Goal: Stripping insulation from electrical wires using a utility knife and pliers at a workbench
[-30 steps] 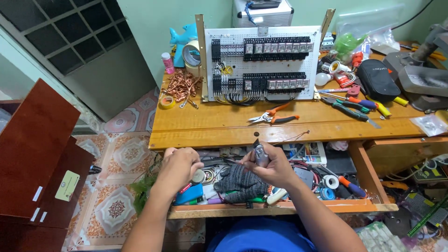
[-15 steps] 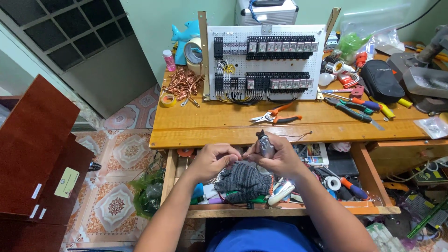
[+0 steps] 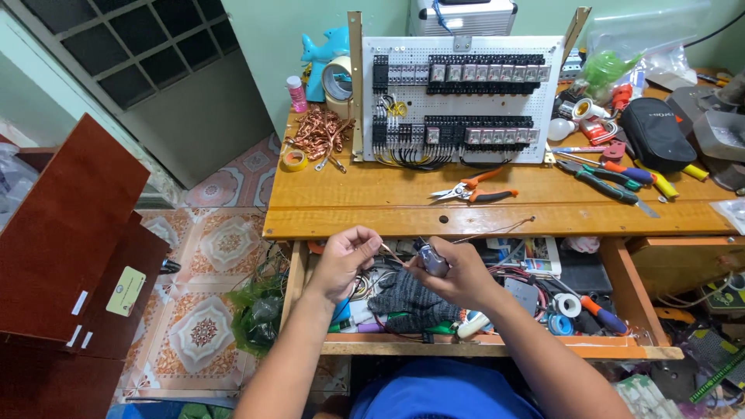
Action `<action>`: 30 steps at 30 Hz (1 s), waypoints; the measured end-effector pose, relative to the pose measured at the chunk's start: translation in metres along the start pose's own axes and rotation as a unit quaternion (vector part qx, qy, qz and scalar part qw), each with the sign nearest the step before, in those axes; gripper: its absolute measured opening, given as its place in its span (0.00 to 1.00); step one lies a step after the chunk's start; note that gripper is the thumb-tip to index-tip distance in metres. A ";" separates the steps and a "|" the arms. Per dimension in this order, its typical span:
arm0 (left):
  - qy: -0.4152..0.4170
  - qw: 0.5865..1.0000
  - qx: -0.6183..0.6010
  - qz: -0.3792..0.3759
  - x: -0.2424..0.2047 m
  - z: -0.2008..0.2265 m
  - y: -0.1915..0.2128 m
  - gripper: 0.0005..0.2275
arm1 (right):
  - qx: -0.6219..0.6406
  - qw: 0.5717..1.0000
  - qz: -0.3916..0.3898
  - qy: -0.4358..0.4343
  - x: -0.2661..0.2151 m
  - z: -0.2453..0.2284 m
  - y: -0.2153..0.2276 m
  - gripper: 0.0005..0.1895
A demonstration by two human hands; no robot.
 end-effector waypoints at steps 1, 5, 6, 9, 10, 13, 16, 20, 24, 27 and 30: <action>-0.001 1.000 0.000 0.001 0.004 -0.005 0.001 0.06 | 0.000 1.000 -0.001 0.001 0.000 -0.002 -0.003 0.10; -0.022 0.998 -0.057 0.034 0.019 -0.014 0.008 0.05 | 0.007 1.000 0.021 -0.021 -0.004 0.002 -0.009 0.09; -0.024 0.995 -0.083 0.048 0.022 -0.014 0.010 0.06 | 0.000 0.999 0.020 -0.026 -0.006 0.005 -0.011 0.10; -0.048 0.992 -0.091 0.069 0.017 0.002 0.011 0.06 | 0.018 0.999 0.035 -0.033 -0.017 0.022 -0.017 0.09; -0.048 0.992 -0.091 0.069 0.021 0.001 0.013 0.06 | 0.019 0.999 0.034 -0.033 -0.017 0.021 -0.017 0.09; -0.099 0.988 -0.051 0.103 0.029 0.002 0.019 0.06 | 0.022 0.997 0.051 -0.046 -0.016 0.018 -0.017 0.10; -0.135 0.978 -0.065 0.148 0.035 0.008 0.019 0.06 | 0.019 0.996 0.075 -0.051 -0.016 0.017 -0.016 0.09; -0.175 0.947 -0.030 0.269 0.058 0.033 0.068 0.04 | 0.000 0.996 0.065 -0.060 -0.026 0.028 -0.022 0.08; -0.200 0.923 -0.050 0.325 0.059 0.050 0.083 0.02 | 0.034 0.992 0.081 -0.087 -0.029 0.030 -0.031 0.07; -0.165 0.922 -0.170 0.307 0.065 0.050 0.080 0.03 | 0.034 0.990 0.091 -0.106 -0.025 0.043 -0.034 0.07; -0.153 0.919 -0.221 0.290 0.090 0.040 0.102 0.04 | 0.029 0.986 0.089 -0.136 -0.016 0.034 -0.034 0.08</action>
Point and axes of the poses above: each hand's wrist, its own x-axis towards the middle knuckle, its own y-axis out of the back of the hand, z = x × y, the point moved 6 cm from there along x, towards the middle knuckle, and after that the axes turned 7 degrees about y, right-handed, at the moved point
